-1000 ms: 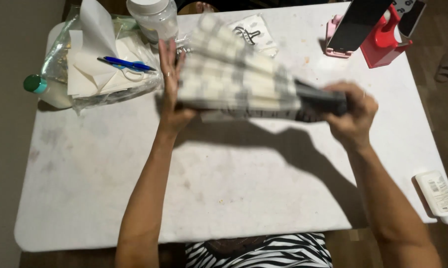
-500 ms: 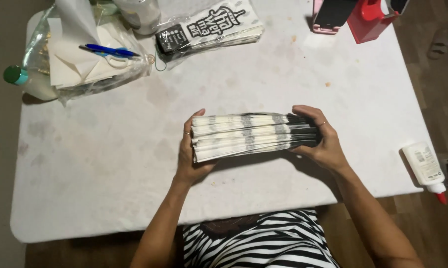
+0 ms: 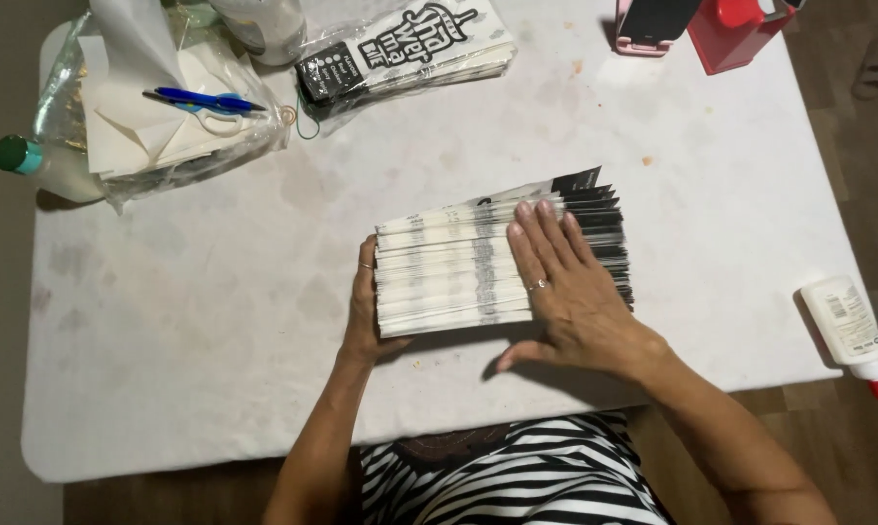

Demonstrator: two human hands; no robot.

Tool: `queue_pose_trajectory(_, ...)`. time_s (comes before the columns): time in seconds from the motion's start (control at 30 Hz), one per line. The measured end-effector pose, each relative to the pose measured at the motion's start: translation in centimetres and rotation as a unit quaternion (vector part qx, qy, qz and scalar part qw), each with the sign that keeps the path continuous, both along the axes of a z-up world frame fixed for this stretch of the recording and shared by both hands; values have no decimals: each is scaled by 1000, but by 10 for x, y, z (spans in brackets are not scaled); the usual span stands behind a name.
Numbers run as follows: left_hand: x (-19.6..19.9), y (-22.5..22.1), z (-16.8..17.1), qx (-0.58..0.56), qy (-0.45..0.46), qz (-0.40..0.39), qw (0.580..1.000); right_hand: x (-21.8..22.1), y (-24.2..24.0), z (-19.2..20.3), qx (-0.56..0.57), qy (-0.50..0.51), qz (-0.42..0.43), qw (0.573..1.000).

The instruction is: The person stacks printed paper sleeves by hand on a white table, aligns them into a neat pile, and سپس places them into a clear plastic bag.

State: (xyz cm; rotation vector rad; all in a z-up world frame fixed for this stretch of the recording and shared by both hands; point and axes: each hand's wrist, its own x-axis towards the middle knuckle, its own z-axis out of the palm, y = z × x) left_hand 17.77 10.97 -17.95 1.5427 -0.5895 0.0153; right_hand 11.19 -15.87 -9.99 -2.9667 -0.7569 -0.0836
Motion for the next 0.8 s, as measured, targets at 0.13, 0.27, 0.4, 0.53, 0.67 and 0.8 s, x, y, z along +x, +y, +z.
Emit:
queue_pose_trajectory(0.13, -1, 0, 1, 54, 61, 54, 995, 3, 1, 20, 106, -36, -8, 994)
queue_pose_trajectory(0.27, -2, 1, -4, 74, 87, 62, 992, 10, 15, 7, 75, -30, 8, 997)
queue_pose_trajectory(0.4, 1, 0, -12, 63, 102, 73, 990, 13, 15, 13, 124, -85, -3, 989)
queue_pose_trajectory(0.53, 2, -5, -3, 9, 215, 66, 974, 17, 17, 5, 55, 5, 24, 998)
queue_pose_trajectory(0.67, 1, -10, 3, -88, 311, 65, 944, 21, 2, 20, 178, -29, 17, 984)
queue_pose_trajectory(0.8, 3, -3, -15, -44, 240, 59, 968, 24, 3, 8, 109, 18, 32, 993)
